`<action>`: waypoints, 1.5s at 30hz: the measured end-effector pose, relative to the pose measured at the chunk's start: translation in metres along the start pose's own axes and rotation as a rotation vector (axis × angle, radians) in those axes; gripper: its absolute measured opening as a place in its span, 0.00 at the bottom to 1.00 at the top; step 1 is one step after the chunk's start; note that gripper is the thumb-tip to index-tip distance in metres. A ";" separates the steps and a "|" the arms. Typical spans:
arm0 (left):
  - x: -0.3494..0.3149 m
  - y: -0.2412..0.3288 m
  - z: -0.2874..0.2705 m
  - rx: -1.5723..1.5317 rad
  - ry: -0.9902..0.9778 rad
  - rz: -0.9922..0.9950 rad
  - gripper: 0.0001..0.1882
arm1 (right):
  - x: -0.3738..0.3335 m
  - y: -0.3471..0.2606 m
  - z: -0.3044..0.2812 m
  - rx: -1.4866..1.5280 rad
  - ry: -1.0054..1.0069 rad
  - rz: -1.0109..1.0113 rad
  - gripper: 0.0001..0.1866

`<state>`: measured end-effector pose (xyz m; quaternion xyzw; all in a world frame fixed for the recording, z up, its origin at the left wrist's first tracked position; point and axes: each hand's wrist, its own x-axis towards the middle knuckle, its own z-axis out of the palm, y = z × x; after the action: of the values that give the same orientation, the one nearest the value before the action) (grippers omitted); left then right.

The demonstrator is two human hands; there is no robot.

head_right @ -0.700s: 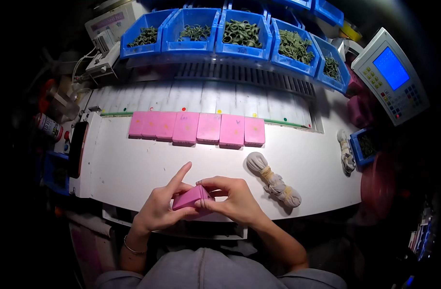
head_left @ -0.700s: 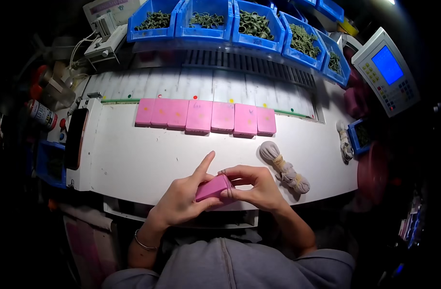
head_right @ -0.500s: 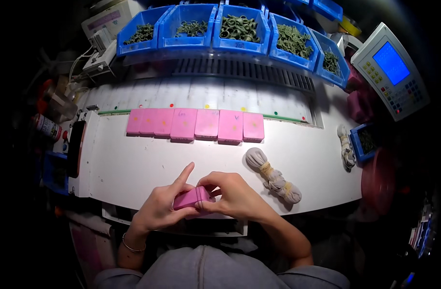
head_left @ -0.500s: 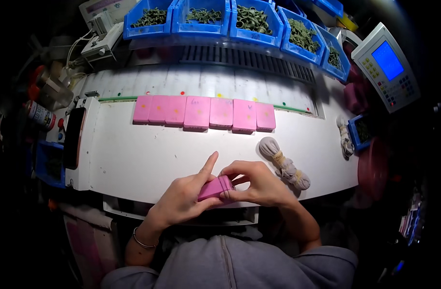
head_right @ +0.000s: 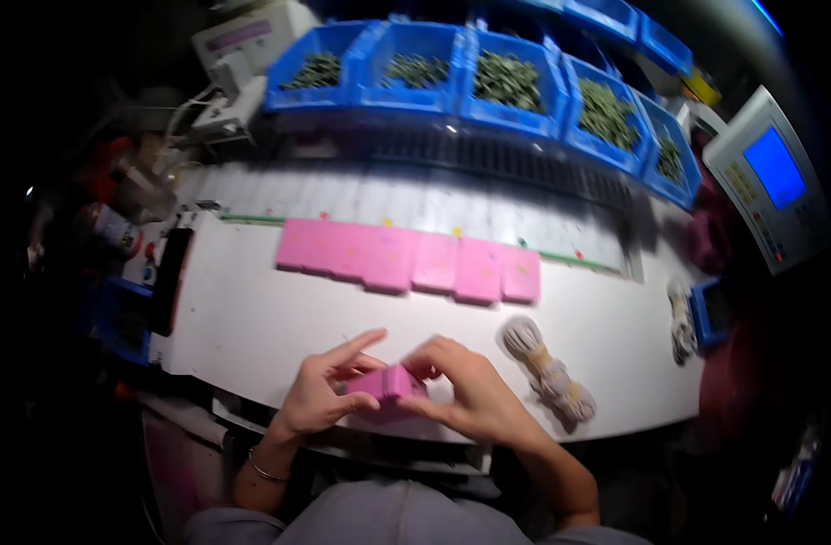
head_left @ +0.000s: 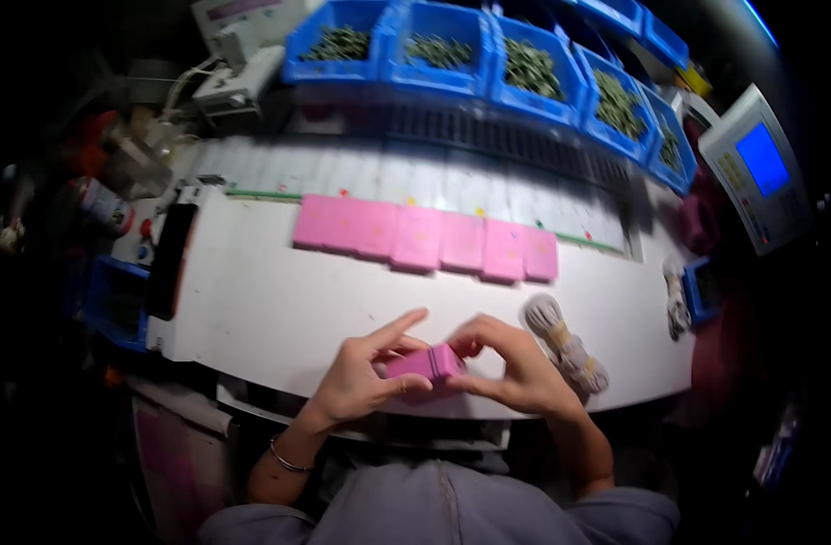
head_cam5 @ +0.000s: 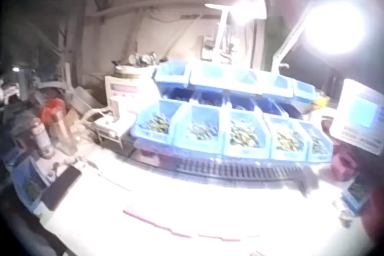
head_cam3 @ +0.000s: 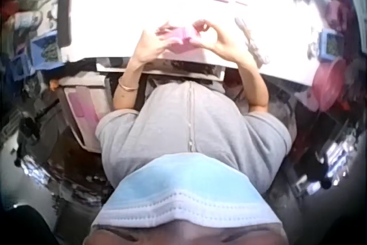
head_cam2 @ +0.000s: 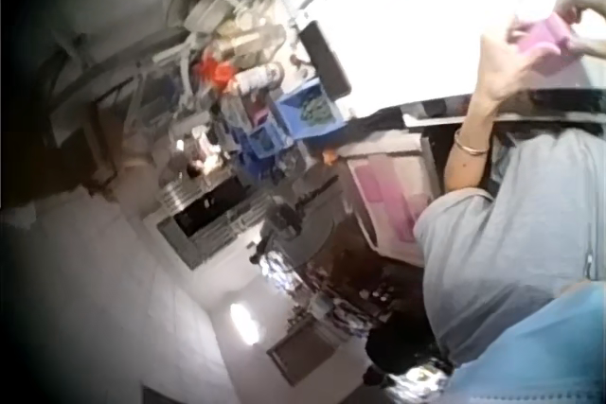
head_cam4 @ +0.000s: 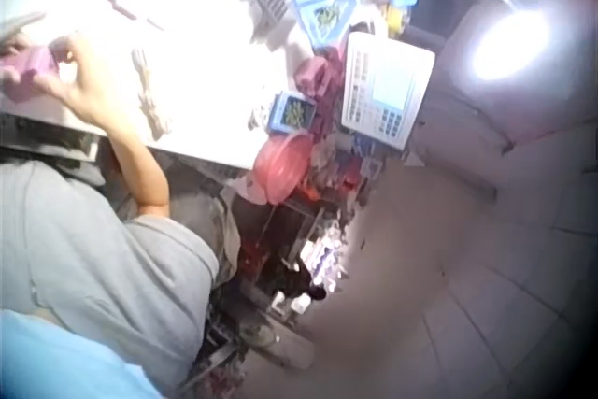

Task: The person assembles pink rubber molds by placing a green plastic insert into the mold cavity, securing it with an elastic band, and organizing the completed molds on the workspace.

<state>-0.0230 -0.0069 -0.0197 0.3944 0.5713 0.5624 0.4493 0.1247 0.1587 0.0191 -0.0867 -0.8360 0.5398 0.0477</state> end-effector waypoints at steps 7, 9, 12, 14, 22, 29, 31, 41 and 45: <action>0.002 -0.003 -0.038 -0.181 -0.270 -0.341 0.29 | 0.021 0.009 0.017 0.214 0.105 -0.071 0.20; 0.005 0.004 -0.050 -0.288 -0.100 -0.324 0.25 | 0.027 0.015 0.026 0.212 0.211 -0.075 0.19; 0.021 0.030 -0.096 -0.383 0.232 -0.267 0.18 | 0.037 0.037 0.038 0.057 0.402 -0.055 0.16; 0.035 0.040 -0.129 -0.243 0.485 -0.130 0.15 | 0.039 0.051 0.049 0.055 0.433 -0.043 0.13; 0.101 0.037 -0.287 0.254 0.882 -0.016 0.14 | 0.053 0.066 0.062 0.008 0.462 -0.087 0.05; 0.156 0.011 -0.330 1.080 1.082 -0.276 0.23 | 0.053 0.049 0.057 -0.002 0.430 -0.037 0.06; 0.165 -0.003 -0.335 1.086 1.110 -0.283 0.24 | 0.052 0.050 0.057 -0.047 0.435 -0.049 0.06; 0.078 0.019 -0.273 1.305 1.025 0.007 0.36 | 0.050 0.066 0.062 -0.058 0.417 -0.093 0.06; -0.036 0.047 -0.202 1.173 1.097 0.261 0.31 | 0.046 0.071 0.061 0.059 0.422 -0.039 0.05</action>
<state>-0.2086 -0.0964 0.0222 0.2975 0.8611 0.3326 -0.2435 0.0752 0.1416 -0.0711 -0.1803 -0.7927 0.5331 0.2346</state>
